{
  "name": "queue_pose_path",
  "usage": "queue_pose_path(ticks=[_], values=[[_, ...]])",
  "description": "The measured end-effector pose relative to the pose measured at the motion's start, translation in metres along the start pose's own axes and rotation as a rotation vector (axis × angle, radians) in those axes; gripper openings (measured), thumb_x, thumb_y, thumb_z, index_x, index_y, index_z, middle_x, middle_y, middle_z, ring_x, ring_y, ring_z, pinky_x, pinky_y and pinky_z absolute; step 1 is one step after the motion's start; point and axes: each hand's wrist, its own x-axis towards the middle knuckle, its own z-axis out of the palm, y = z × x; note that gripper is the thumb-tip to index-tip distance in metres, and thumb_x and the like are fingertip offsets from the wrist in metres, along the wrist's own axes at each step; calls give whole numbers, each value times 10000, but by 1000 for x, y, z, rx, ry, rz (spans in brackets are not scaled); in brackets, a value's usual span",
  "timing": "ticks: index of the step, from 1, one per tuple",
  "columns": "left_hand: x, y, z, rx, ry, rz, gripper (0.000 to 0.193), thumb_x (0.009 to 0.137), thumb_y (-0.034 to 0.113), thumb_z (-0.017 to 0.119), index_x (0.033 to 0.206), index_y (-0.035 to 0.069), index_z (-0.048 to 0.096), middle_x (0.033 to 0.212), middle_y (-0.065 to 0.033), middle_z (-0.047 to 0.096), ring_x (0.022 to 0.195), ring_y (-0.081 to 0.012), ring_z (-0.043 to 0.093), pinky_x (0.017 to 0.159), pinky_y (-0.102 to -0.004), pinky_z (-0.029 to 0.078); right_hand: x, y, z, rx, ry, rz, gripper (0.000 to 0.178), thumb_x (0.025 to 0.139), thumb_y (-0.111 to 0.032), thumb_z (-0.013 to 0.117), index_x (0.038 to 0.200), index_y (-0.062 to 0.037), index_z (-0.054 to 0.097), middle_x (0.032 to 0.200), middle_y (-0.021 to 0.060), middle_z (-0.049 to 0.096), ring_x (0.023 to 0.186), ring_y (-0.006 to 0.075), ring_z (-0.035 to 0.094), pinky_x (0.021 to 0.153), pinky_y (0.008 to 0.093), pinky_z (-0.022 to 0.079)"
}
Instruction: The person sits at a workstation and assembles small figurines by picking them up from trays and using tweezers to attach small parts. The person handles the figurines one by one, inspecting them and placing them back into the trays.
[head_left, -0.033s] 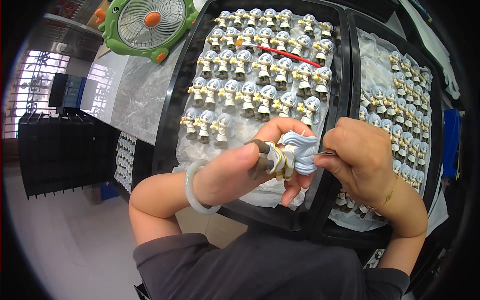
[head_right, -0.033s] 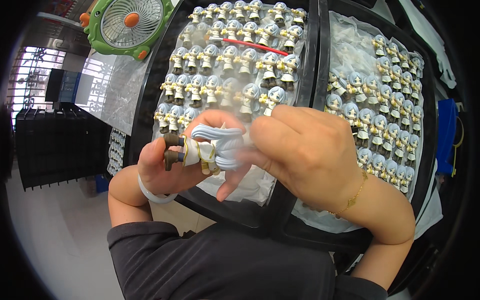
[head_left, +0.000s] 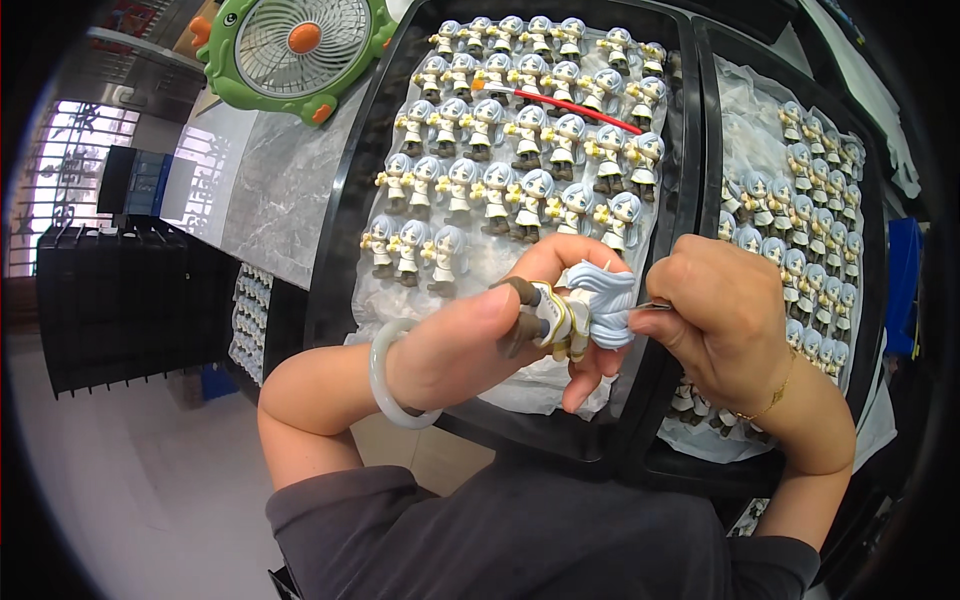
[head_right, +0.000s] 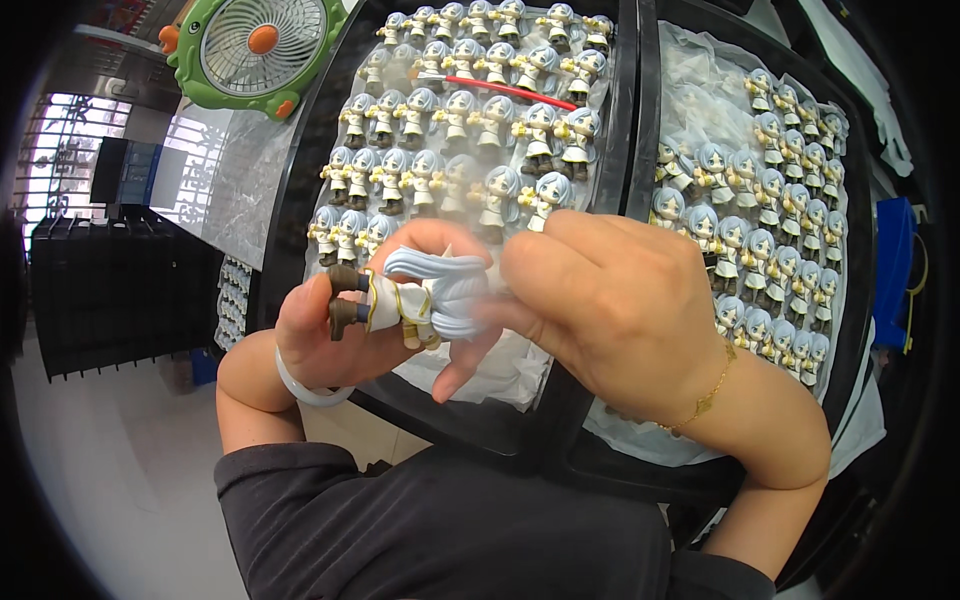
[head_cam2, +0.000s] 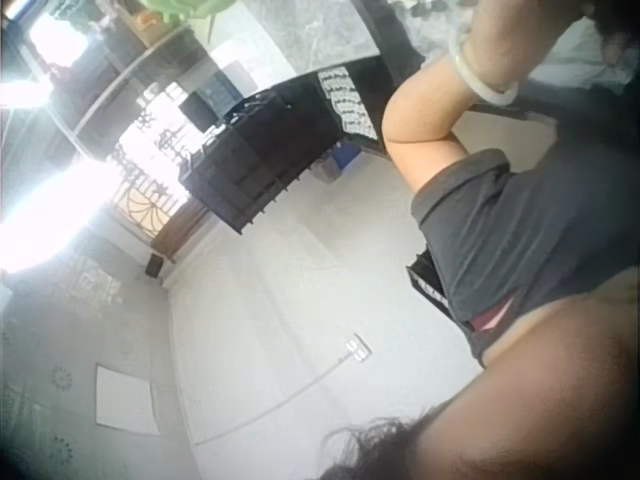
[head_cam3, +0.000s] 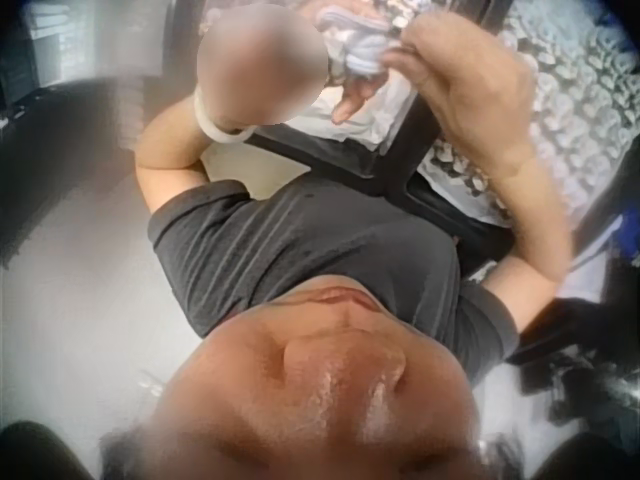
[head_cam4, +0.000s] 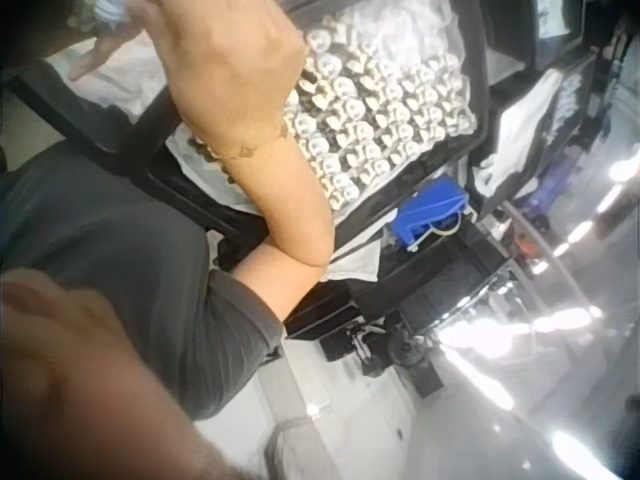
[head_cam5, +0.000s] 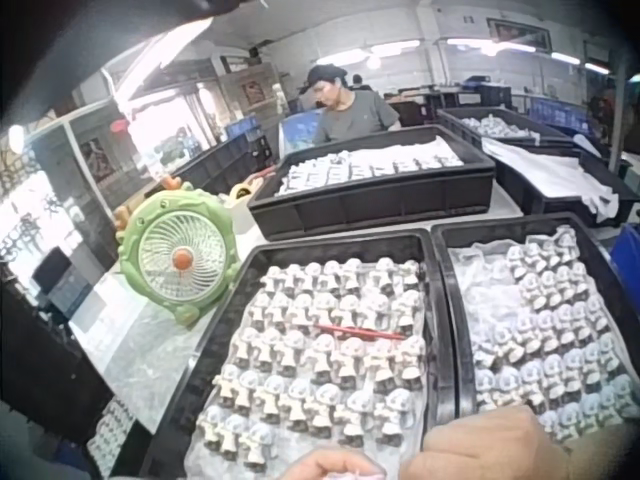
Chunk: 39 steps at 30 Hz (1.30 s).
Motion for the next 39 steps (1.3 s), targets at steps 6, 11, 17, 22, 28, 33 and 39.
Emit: queue_pose_path(ticks=[6, 11, 17, 22, 28, 33, 39], values=[[1, 1, 4, 15, 44, -25, 746, 785, 628, 436, 1249, 70, 260, 933, -121, 519, 707, -196, 533, 684, -305, 416, -1, 0, -1, -19, -38, 28, 245, 713, -263, 663, 723, -89, 490, 614, 48, 453, 522, 231, 494, 449, 329, 381], [-1, 1, 4, -2, 47, -40, 741, 790, 634, 427, 1255, 80, 266, 937, -114, 516, 712, -198, 536, 703, -307, 409, -2, 0, 0, -10, -40, 28, 249, 713, -270, 664, 720, -90, 492, 617, 46, 457, 523, 226, 498, 449, 323, 384], [-3, 3, 4, -35, 17, -48, 734, 799, 638, 412, 1258, 84, 270, 956, -112, 504, 720, -198, 532, 725, -312, 402, -3, -3, 2, -9, -4, -1, 285, 804, -321, 581, 725, -59, 499, 571, 66, 393, 477, 246, 426, 433, 348, 318], [-3, 3, 2, -27, -12, -51, 732, 804, 640, 398, 1264, 87, 265, 974, -119, 495, 724, -202, 530, 733, -314, 398, -3, -3, 1, -43, -5, -15, 278, 790, -313, 596, 721, -64, 495, 569, 59, 373, 471, 239, 415, 429, 343, 308], [-3, 2, 4, -32, 34, -72, 784, 776, 665, 408, 1250, 57, 264, 982, -126, 502, 689, -212, 543, 688, -312, 412, -3, -4, -1, -73, -15, -27, 278, 771, -308, 611, 710, -65, 493, 564, 54, 364, 467, 235, 410, 425, 342, 305], [-6, 3, 4, -56, 8, -75, 742, 800, 639, 406, 1277, 92, 250, 980, -114, 496, 725, -203, 530, 746, -319, 387, -2, -5, -2, -92, -19, -38, 289, 754, -317, 626, 693, -67, 494, 561, 50, 364, 461, 228, 407, 420, 340, 303], [-3, 6, 6, -8, 29, -110, 819, 743, 675, 461, 1266, 84, 243, 964, -101, 505, 709, -198, 541, 734, -316, 391, -3, -4, -3, -84, -27, -15, 294, 763, -324, 618, 692, -68, 492, 558, 50, 365, 460, 227, 407, 419, 340, 303]])
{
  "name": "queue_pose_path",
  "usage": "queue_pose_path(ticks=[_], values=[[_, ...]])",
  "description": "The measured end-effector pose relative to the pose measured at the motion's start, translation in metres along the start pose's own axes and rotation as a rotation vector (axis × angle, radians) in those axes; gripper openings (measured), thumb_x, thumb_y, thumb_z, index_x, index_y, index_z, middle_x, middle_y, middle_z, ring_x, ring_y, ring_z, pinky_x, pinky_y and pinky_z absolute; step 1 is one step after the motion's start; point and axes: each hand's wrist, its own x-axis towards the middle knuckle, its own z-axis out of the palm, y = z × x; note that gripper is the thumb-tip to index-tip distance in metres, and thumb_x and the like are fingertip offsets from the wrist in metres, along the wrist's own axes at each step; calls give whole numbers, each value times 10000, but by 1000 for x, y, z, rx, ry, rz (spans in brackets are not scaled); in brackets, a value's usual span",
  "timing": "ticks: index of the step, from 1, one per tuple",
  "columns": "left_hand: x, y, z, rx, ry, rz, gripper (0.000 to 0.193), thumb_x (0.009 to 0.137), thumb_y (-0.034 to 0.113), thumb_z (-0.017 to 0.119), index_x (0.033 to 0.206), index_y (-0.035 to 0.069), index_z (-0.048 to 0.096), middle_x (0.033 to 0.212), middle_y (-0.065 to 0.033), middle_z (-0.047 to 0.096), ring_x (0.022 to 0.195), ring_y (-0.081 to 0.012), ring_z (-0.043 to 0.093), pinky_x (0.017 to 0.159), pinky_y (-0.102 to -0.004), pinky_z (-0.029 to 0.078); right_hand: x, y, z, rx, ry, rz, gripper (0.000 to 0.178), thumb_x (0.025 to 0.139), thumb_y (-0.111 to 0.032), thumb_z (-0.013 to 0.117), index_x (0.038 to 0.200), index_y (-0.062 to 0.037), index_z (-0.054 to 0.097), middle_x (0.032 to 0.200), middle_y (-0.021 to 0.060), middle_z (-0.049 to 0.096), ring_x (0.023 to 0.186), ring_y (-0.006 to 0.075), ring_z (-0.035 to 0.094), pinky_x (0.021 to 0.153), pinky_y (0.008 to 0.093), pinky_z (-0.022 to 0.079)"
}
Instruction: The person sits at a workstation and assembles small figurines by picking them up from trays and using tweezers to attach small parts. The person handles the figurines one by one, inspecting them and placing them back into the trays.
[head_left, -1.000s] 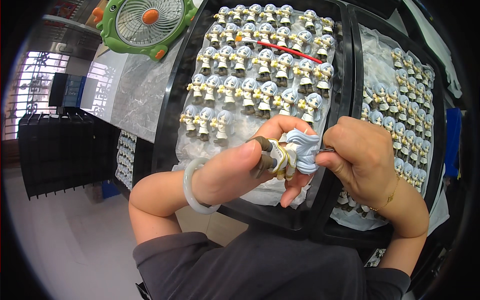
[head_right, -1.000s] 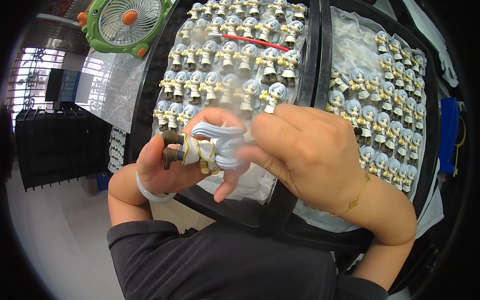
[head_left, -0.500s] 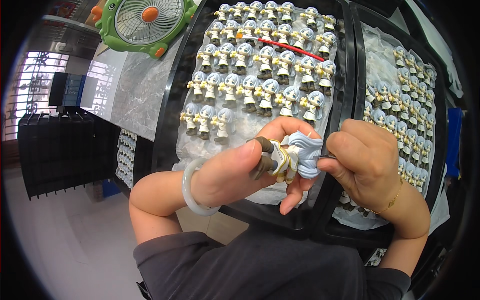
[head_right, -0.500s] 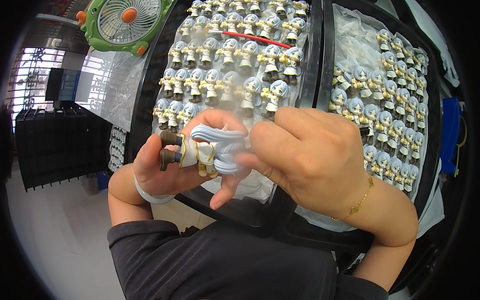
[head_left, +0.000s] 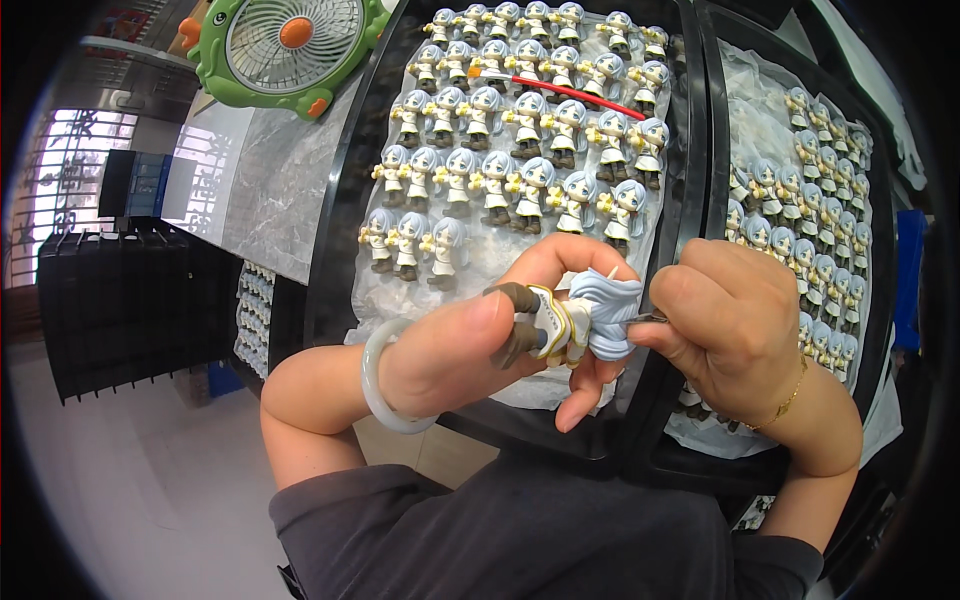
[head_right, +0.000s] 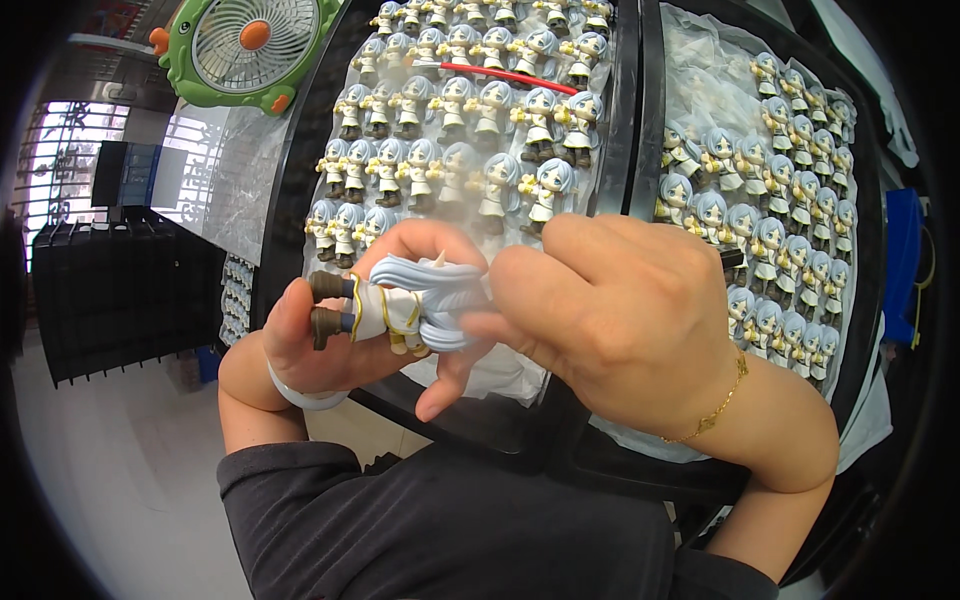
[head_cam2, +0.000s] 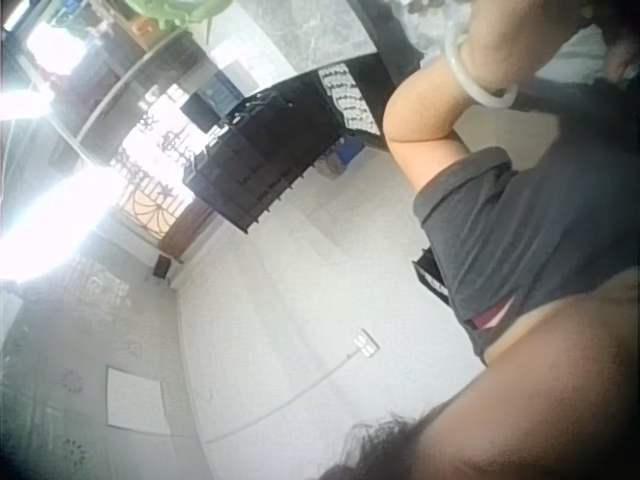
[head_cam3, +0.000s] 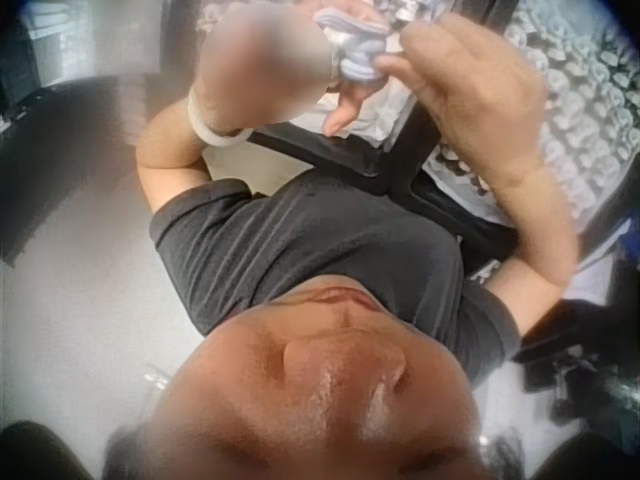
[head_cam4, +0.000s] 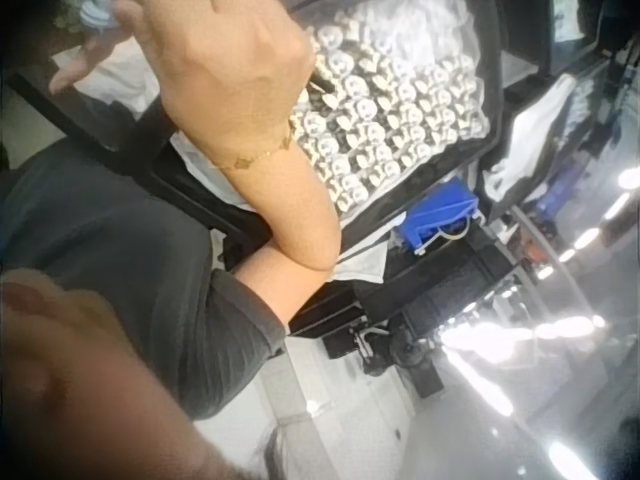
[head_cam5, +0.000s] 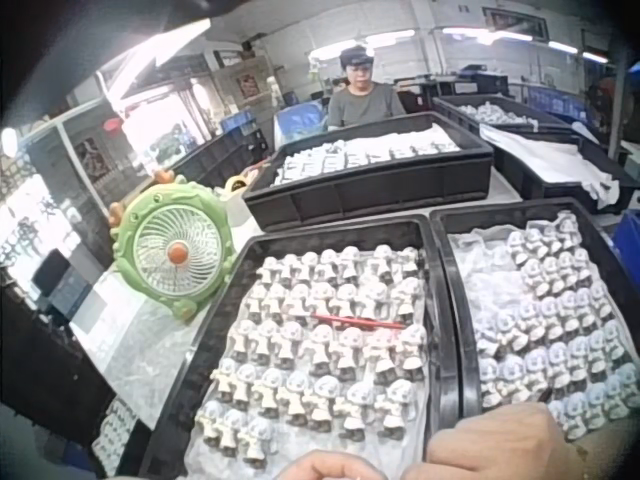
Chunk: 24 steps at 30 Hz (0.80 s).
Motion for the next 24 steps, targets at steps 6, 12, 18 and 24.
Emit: queue_pose_path(ticks=[6, 12, 18, 24], values=[[-2, 2, 2, 14, 20, 9, 848, 722, 681, 485, 1262, 76, 240, 965, -102, 505, 704, -195, 540, 710, -313, 402, 1, -4, 3, 89, 1, 60, 296, 801, -320, 584, 685, -68, 483, 557, 61, 376, 470, 242, 415, 425, 346, 310], [2, 2, 9, 83, 151, 7, 919, 641, 758, 481, 1184, 39, 301, 979, -114, 511, 603, -215, 563, 560, -289, 457, -1, -4, 4, 147, -9, 113, 306, 821, -319, 566, 682, -57, 489, 562, 72, 403, 483, 253, 431, 432, 348, 320], [0, 2, 9, 62, 111, 15, 889, 675, 735, 470, 1212, 53, 278, 976, -111, 505, 643, -210, 551, 613, -301, 441, 0, -5, 4, 218, -30, 155, 307, 817, -319, 570, 686, -53, 492, 566, 75, 408, 481, 256, 432, 431, 348, 318], [-4, 1, 3, -2, -1, 6, 835, 749, 695, 430, 1278, 84, 219, 972, -109, 496, 724, -199, 528, 720, -318, 403, 1, -6, 1, 75, 13, 41, 298, 803, -319, 585, 701, -60, 480, 560, 68, 374, 467, 246, 409, 422, 348, 305]])
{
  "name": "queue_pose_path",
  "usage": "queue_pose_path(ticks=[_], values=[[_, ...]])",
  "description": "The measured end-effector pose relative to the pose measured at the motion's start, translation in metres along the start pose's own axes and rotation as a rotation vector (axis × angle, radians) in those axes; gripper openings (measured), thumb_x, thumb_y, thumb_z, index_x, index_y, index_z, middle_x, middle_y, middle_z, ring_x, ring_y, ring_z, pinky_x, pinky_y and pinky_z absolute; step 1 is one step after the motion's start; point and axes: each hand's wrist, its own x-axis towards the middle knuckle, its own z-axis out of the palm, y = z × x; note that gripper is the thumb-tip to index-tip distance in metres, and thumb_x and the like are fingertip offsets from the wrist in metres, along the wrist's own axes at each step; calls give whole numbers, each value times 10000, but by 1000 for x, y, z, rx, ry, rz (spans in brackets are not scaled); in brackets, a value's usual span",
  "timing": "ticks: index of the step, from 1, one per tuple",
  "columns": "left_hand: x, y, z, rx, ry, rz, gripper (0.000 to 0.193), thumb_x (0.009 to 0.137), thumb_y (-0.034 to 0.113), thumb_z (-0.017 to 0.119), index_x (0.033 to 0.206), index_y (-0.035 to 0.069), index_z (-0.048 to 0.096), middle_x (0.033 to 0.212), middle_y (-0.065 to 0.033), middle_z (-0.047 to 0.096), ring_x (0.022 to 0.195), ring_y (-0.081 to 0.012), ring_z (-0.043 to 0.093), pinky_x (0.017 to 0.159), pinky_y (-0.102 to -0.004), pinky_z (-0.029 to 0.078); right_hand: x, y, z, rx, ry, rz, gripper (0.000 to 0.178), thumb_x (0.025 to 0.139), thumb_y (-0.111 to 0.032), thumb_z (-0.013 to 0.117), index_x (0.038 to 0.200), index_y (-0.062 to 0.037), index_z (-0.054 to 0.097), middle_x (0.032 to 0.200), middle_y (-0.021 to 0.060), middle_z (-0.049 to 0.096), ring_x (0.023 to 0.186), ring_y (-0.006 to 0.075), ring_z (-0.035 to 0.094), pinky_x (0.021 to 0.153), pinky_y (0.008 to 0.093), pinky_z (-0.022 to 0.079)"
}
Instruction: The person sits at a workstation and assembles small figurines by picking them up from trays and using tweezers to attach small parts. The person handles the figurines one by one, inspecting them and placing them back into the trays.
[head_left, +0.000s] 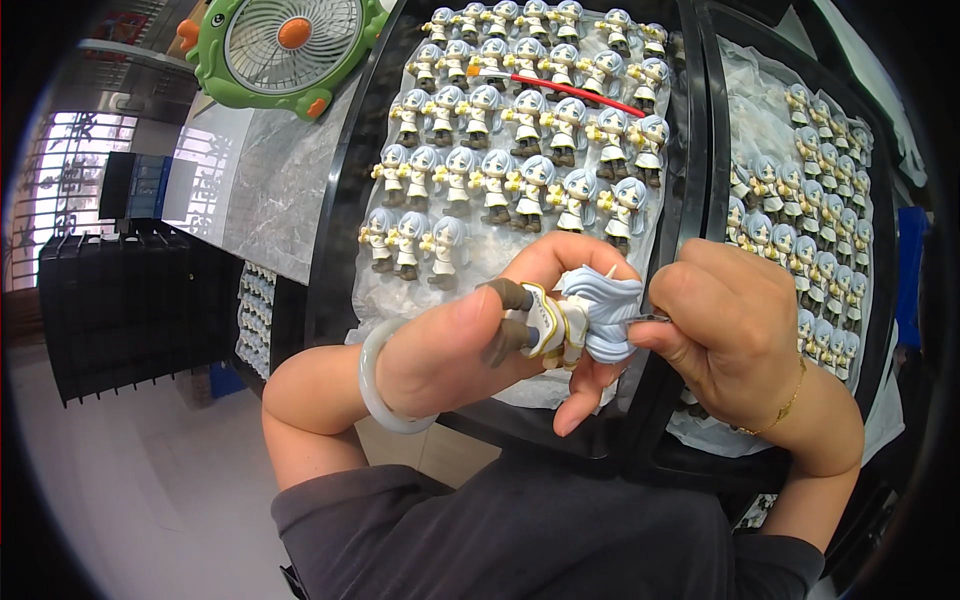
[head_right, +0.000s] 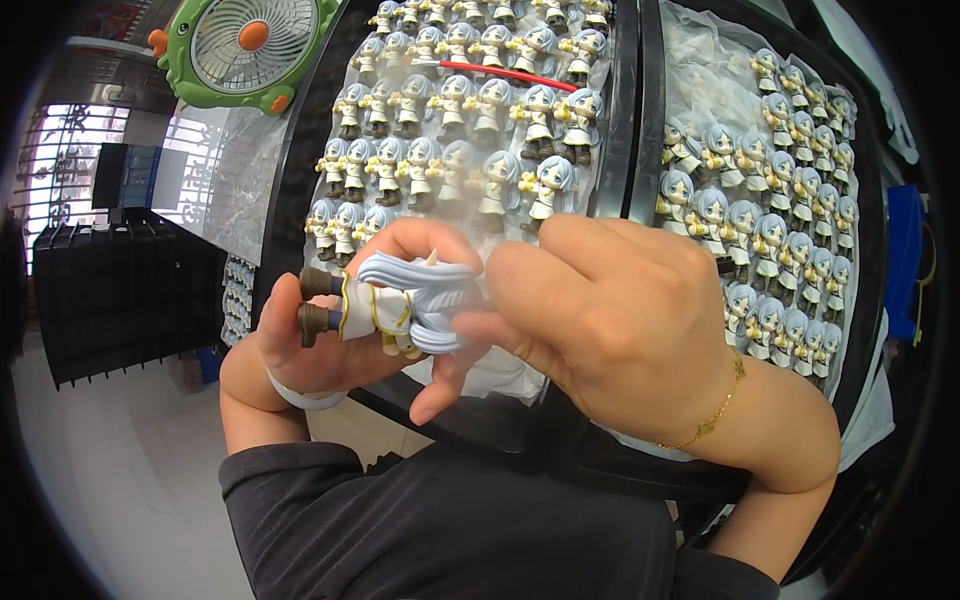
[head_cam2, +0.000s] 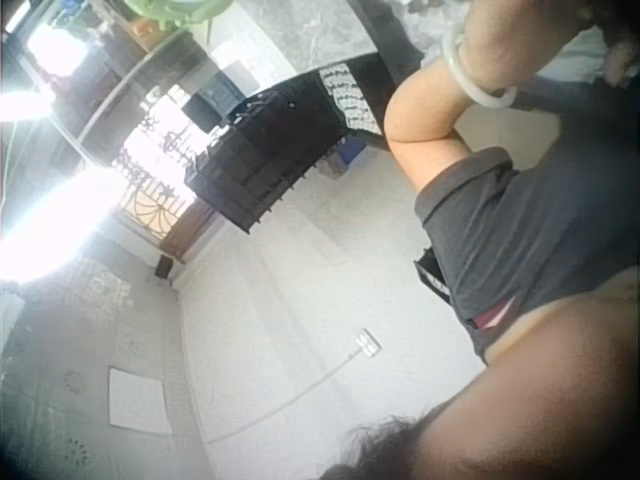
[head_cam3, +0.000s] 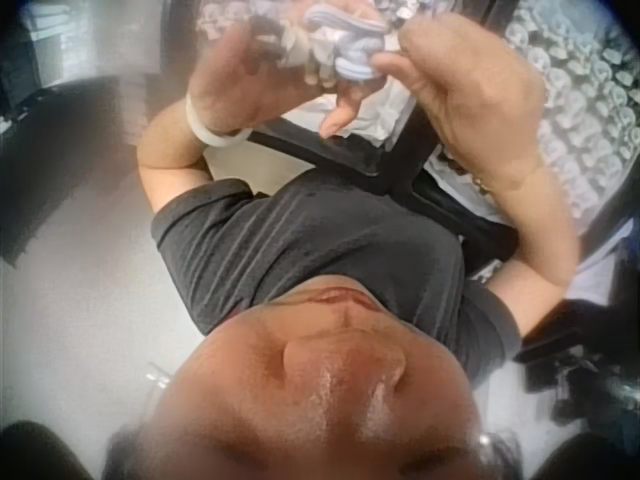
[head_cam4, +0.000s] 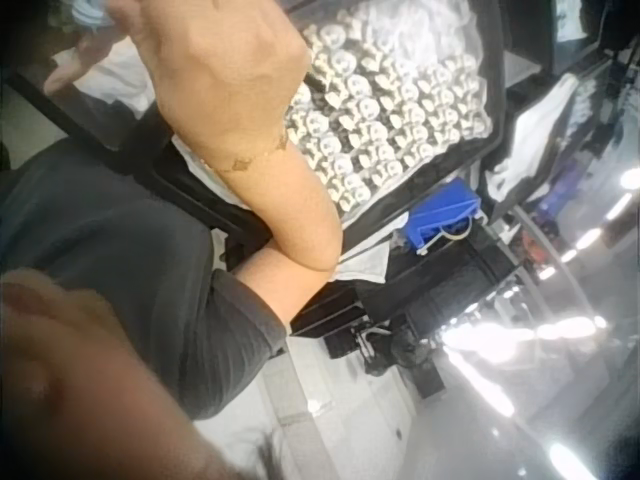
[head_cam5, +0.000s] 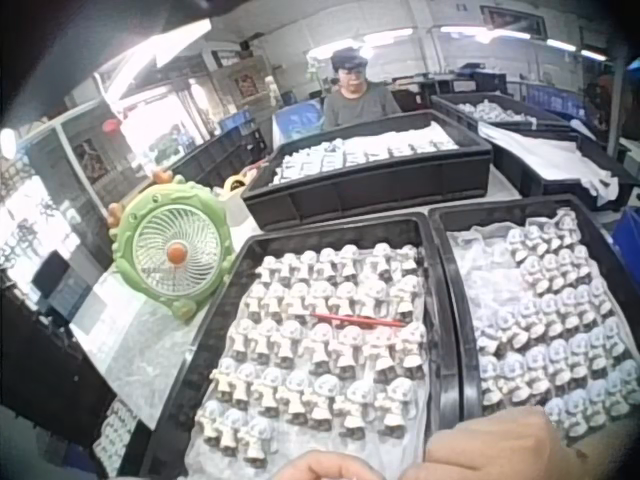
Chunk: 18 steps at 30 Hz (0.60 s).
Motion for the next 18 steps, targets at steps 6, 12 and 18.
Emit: queue_pose_path(ticks=[6, 12, 18], values=[[1, 1, 2, 33, 46, -1, 867, 713, 717, 444, 1244, 60, 251, 960, -116, 501, 672, -207, 543, 658, -311, 420, 0, 0, 0, 8, -3, 16, 298, 802, -321, 586, 699, -61, 483, 557, 68, 370, 468, 246, 410, 421, 350, 303], [6, 1, 7, 54, 169, -12, 945, 627, 767, 497, 1171, 16, 318, 948, -128, 515, 592, -229, 563, 519, -308, 467, -2, 2, 4, 63, 3, 59, 291, 801, -316, 589, 705, -60, 491, 559, 67, 375, 467, 245, 412, 422, 346, 307], [-2, 3, 4, 20, 10, 3, 868, 735, 682, 463, 1271, 46, 217, 953, -109, 495, 727, -193, 535, 721, -308, 414, 0, -2, -4, -55, 2, -47, 287, 790, -310, 599, 711, -57, 490, 557, 58, 367, 461, 230, 407, 415, 338, 303]])
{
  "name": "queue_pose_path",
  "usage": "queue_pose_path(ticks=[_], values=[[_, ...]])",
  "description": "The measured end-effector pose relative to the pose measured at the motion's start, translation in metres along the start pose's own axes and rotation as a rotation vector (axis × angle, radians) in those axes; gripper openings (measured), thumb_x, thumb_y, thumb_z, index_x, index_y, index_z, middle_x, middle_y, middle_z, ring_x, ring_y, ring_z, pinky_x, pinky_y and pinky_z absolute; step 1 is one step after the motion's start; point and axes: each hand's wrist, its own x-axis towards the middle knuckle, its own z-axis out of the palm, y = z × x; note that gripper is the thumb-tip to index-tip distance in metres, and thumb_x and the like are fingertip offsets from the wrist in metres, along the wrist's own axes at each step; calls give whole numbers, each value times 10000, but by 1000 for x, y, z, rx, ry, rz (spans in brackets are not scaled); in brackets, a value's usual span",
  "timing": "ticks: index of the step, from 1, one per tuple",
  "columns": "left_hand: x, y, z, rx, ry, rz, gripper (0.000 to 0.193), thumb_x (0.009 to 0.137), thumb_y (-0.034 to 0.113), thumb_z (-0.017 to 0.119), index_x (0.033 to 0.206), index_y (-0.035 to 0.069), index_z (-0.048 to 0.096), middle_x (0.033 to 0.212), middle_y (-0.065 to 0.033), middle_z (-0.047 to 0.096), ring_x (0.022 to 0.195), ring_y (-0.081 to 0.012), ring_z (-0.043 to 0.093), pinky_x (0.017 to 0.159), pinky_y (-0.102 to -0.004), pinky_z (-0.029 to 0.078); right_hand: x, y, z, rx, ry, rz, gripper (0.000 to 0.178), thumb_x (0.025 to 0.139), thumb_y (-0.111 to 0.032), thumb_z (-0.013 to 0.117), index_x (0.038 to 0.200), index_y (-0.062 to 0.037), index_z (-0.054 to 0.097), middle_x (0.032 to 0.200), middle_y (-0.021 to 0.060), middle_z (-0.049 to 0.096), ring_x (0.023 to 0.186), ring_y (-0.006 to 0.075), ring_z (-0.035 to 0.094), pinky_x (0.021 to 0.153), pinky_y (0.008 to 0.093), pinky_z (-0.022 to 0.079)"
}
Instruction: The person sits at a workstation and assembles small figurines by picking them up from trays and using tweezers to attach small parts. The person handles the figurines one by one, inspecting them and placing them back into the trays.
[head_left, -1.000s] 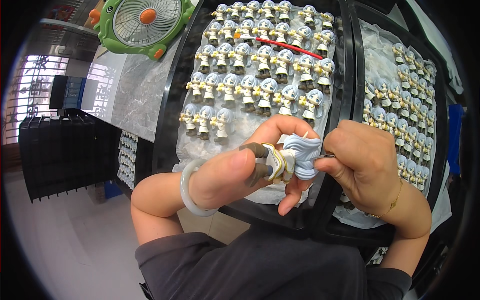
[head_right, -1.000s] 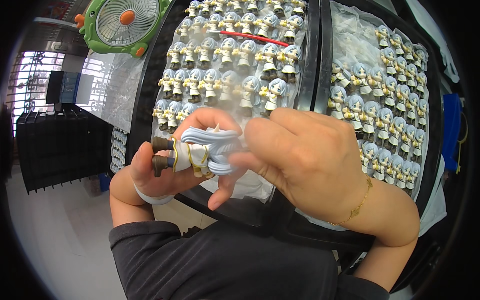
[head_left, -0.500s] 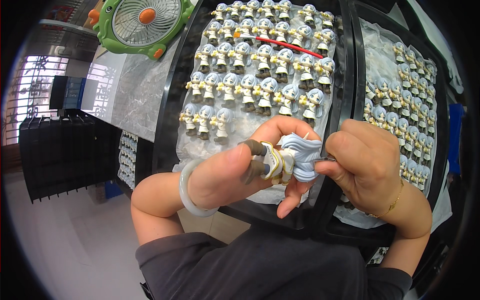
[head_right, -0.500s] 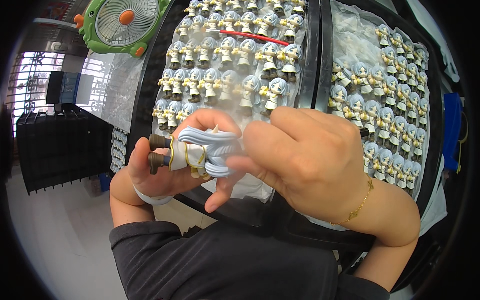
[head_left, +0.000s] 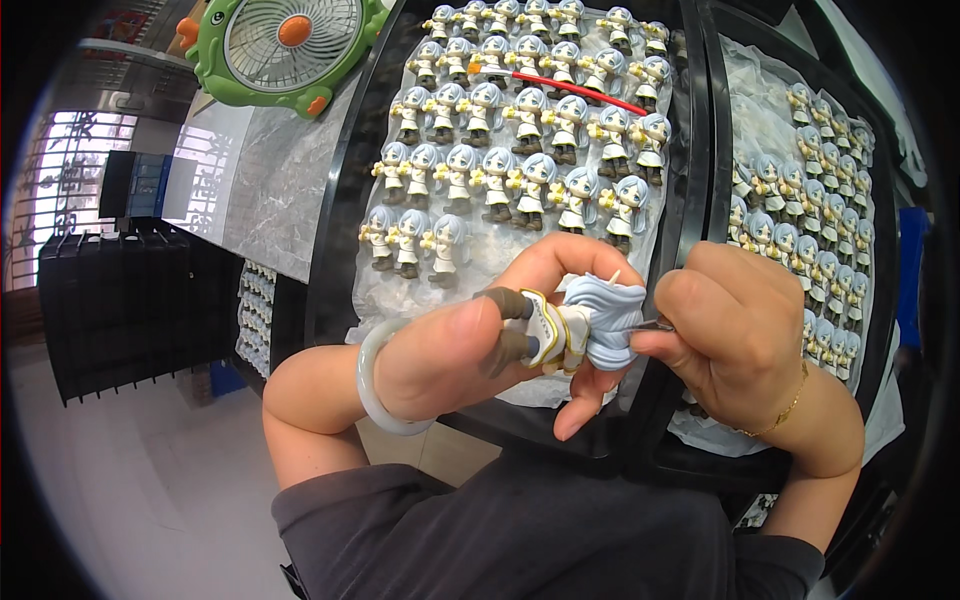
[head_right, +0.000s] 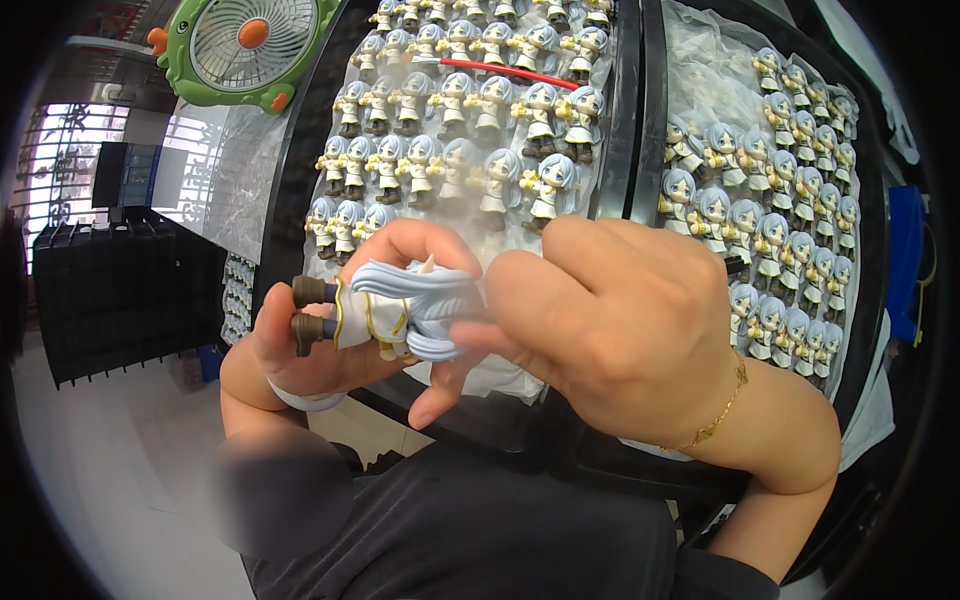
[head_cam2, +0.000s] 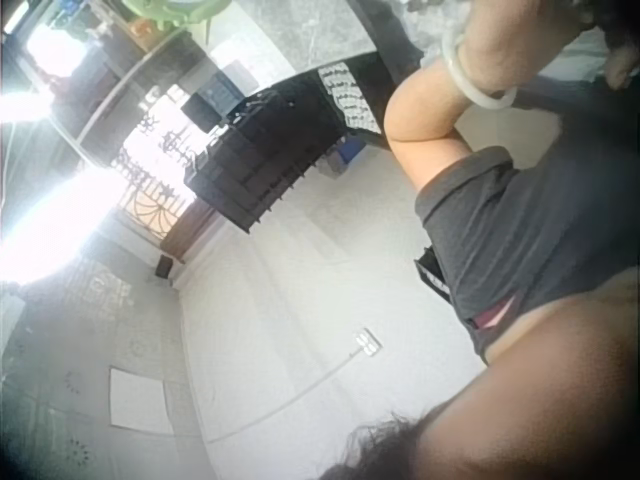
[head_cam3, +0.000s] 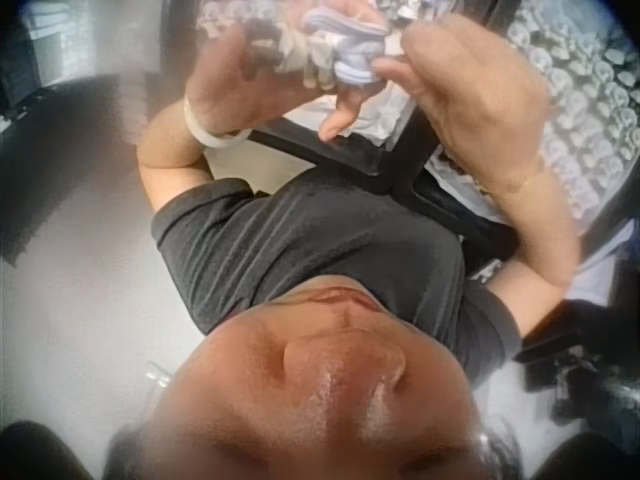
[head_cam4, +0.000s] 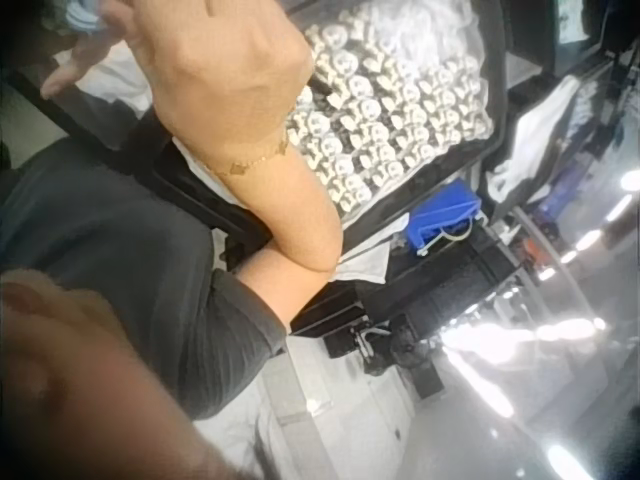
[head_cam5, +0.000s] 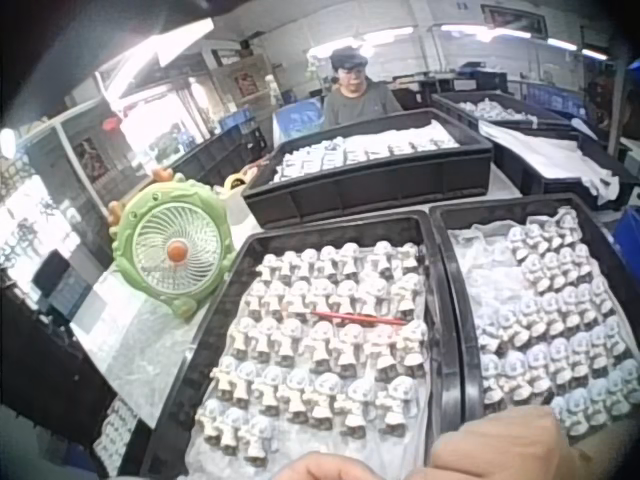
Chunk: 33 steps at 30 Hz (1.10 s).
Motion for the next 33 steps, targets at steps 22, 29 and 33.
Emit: queue_pose_path(ticks=[22, 29, 33], values=[[2, -3, -3, -12, -5, 15, 840, 748, 664, 463, 1266, 46, 228, 951, -86, 497, 741, -189, 527, 704, -306, 417, 0, 1, 2, 18, -16, 15, 281, 788, -305, 603, 705, -66, 481, 560, 52, 390, 460, 227, 421, 414, 338, 310], [3, 0, -3, 5, -12, -4, 844, 742, 676, 458, 1259, 47, 235, 945, -93, 495, 730, -188, 532, 712, -309, 416, -3, 3, 9, 108, 21, 52, 287, 794, -312, 595, 707, -63, 480, 559, 58, 397, 464, 233, 424, 417, 339, 314], [2, 0, -1, 27, -7, -12, 847, 740, 683, 451, 1258, 47, 237, 951, -100, 498, 741, -192, 538, 729, -313, 412, -2, 3, 5, 66, -1, 11, 287, 791, -311, 599, 710, -63, 480, 562, 63, 403, 465, 238, 425, 417, 338, 313]])
